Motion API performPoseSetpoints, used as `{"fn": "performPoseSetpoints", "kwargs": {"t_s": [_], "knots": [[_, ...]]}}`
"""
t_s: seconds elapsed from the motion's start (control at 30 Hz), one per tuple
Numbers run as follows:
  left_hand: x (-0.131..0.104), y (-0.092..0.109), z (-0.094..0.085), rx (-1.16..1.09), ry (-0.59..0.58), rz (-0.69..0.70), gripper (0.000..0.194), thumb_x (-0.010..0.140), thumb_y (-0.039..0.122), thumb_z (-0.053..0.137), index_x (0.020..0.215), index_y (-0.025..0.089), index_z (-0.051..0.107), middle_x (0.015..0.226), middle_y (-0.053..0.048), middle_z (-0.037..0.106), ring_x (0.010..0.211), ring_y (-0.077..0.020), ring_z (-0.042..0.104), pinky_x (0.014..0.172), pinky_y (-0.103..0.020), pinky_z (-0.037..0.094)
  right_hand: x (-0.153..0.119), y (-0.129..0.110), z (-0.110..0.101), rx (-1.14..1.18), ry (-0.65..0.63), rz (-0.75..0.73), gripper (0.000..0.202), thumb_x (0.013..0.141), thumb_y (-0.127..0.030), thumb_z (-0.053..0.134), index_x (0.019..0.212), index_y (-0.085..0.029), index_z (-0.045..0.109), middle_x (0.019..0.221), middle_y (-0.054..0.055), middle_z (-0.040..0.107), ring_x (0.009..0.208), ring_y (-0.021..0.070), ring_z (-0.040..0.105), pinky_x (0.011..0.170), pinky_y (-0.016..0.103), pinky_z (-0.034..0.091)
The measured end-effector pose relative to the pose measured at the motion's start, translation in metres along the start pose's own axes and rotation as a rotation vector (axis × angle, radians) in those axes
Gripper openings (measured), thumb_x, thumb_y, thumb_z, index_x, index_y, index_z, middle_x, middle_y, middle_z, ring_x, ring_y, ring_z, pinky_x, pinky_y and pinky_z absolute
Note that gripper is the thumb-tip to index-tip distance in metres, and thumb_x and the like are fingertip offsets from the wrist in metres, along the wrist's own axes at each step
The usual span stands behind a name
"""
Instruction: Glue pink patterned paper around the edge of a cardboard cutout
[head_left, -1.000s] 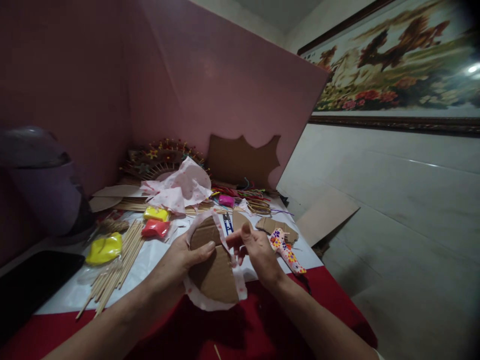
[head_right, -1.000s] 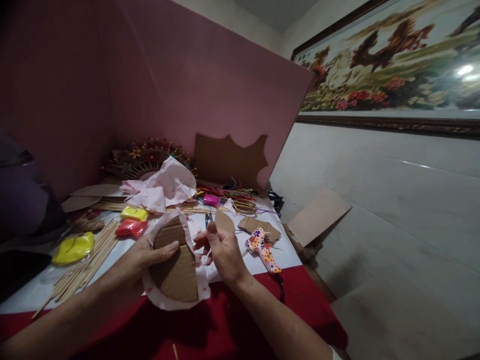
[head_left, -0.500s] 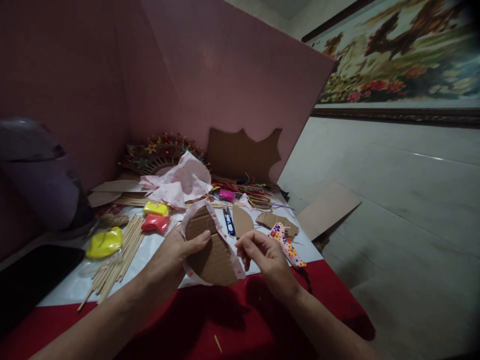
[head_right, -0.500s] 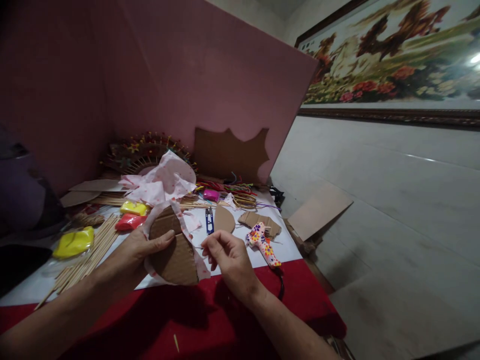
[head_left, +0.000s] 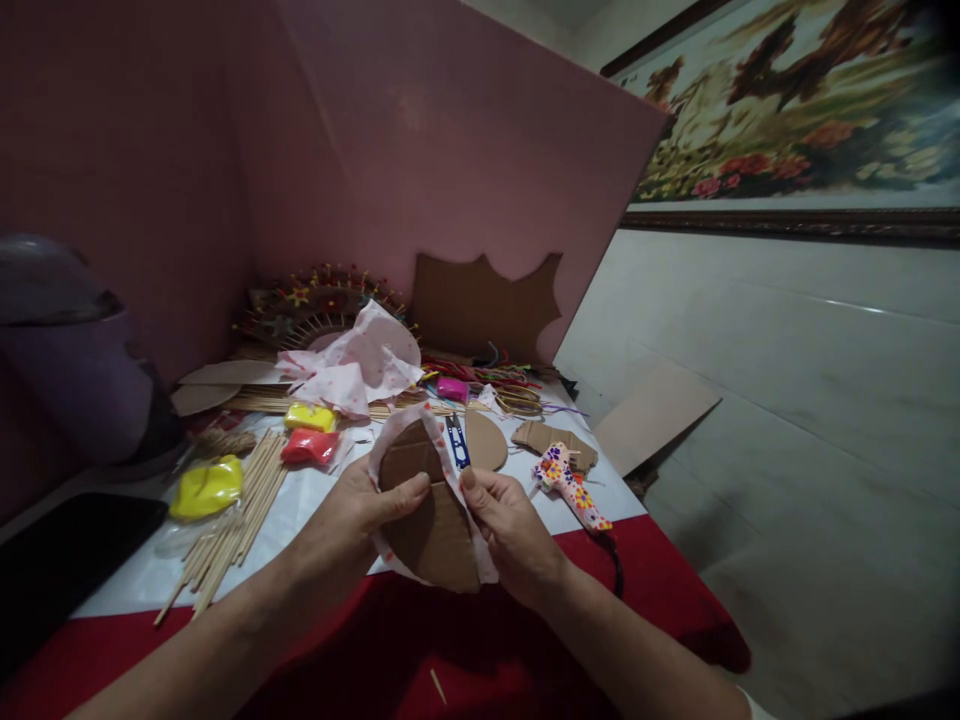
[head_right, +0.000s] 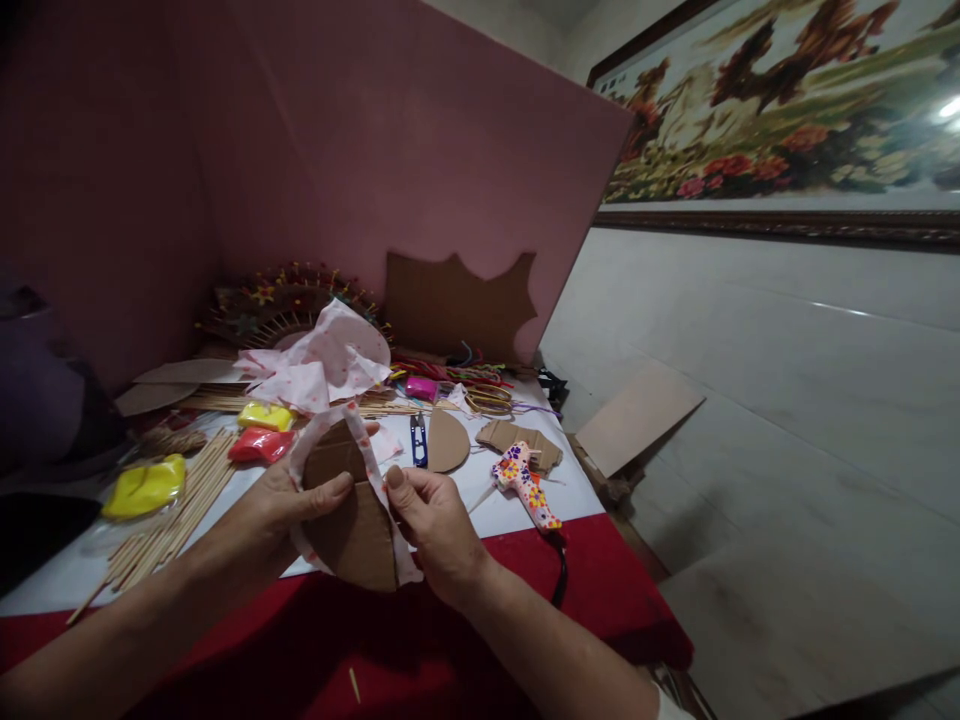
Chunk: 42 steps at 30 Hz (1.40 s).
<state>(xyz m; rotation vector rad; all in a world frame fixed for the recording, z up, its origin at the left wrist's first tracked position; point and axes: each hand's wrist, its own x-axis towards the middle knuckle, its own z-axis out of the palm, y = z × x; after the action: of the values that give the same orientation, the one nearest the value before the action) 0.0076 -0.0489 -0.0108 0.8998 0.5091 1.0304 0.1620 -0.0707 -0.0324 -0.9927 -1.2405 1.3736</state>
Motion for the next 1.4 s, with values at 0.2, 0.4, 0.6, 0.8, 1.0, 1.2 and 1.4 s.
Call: {"fn": "performPoseSetpoints", "kwargs": {"t_s": [0.2,0.4,0.6,0.8,1.0,1.2,1.4], "knots": [[-0.001,0.000,0.001,0.012,0.007,0.006,0.041,0.074,0.014,0.069,0.112,0.026,0.062,0.089,-0.003,0.071,0.075,-0.0147,0.064,0.071,-0.024,0.050,0.000,0.005,-0.003,-0.174,0.068,-0.137,0.046,0.081,-0.058,0.052,0.060,-0.017,0.046,0.061,-0.002,0.041,0.060,0.0117,0.037,0.052,0.023,0.032],[-0.003,0.003,0.006,0.015,0.005,0.022,0.042,0.073,0.012,0.069,0.112,0.028,0.061,0.089,0.000,0.071,0.076,-0.0132,0.064,0.069,-0.021,0.050,-0.002,0.003,-0.004,-0.393,0.075,-0.262,0.044,0.089,-0.051,0.042,0.060,-0.018,0.042,0.059,-0.003,0.034,0.057,0.0105,0.030,0.050,0.024,0.026],[-0.002,0.001,0.005,0.008,-0.004,0.011,0.039,0.074,0.013,0.068,0.108,0.031,0.063,0.087,0.002,0.071,0.074,-0.0117,0.063,0.070,-0.021,0.049,-0.005,0.001,-0.005,-0.672,0.094,-0.400,0.043,0.094,-0.039,0.037,0.057,-0.019,0.035,0.053,-0.005,0.031,0.049,0.0085,0.028,0.048,0.024,0.023],[-0.001,0.000,0.003,0.022,0.042,0.039,0.041,0.072,0.012,0.070,0.108,0.030,0.063,0.094,0.001,0.070,0.078,-0.0131,0.062,0.072,-0.022,0.049,-0.002,-0.004,-0.010,-1.042,0.094,-0.605,0.041,0.095,-0.029,0.037,0.056,-0.019,0.040,0.049,-0.005,0.036,0.043,0.0081,0.036,0.048,0.025,0.023],[0.002,-0.004,0.002,0.018,0.150,0.022,0.052,0.066,0.015,0.075,0.114,0.027,0.059,0.086,-0.001,0.070,0.068,-0.0148,0.062,0.065,-0.025,0.051,0.004,-0.008,-0.013,-1.417,0.021,-0.716,0.039,0.097,-0.027,0.033,0.064,-0.019,0.053,0.052,0.001,0.049,0.045,0.0119,0.039,0.049,0.030,0.018],[0.003,-0.004,0.004,0.022,0.177,-0.017,0.063,0.066,0.015,0.074,0.124,0.028,0.052,0.083,-0.002,0.070,0.067,-0.0169,0.064,0.064,-0.028,0.051,0.007,-0.021,-0.015,-1.280,-0.040,-0.562,0.044,0.097,-0.033,0.030,0.064,-0.018,0.055,0.054,0.004,0.055,0.049,0.0132,0.046,0.050,0.029,0.024],[0.001,-0.004,0.004,0.055,0.150,-0.008,0.053,0.069,0.015,0.072,0.118,0.027,0.057,0.089,-0.002,0.071,0.071,-0.0155,0.063,0.065,-0.025,0.050,0.011,-0.026,-0.009,-0.772,-0.001,-0.258,0.048,0.092,-0.046,0.040,0.054,-0.018,0.047,0.048,-0.003,0.046,0.046,0.0095,0.041,0.047,0.023,0.028]]}}
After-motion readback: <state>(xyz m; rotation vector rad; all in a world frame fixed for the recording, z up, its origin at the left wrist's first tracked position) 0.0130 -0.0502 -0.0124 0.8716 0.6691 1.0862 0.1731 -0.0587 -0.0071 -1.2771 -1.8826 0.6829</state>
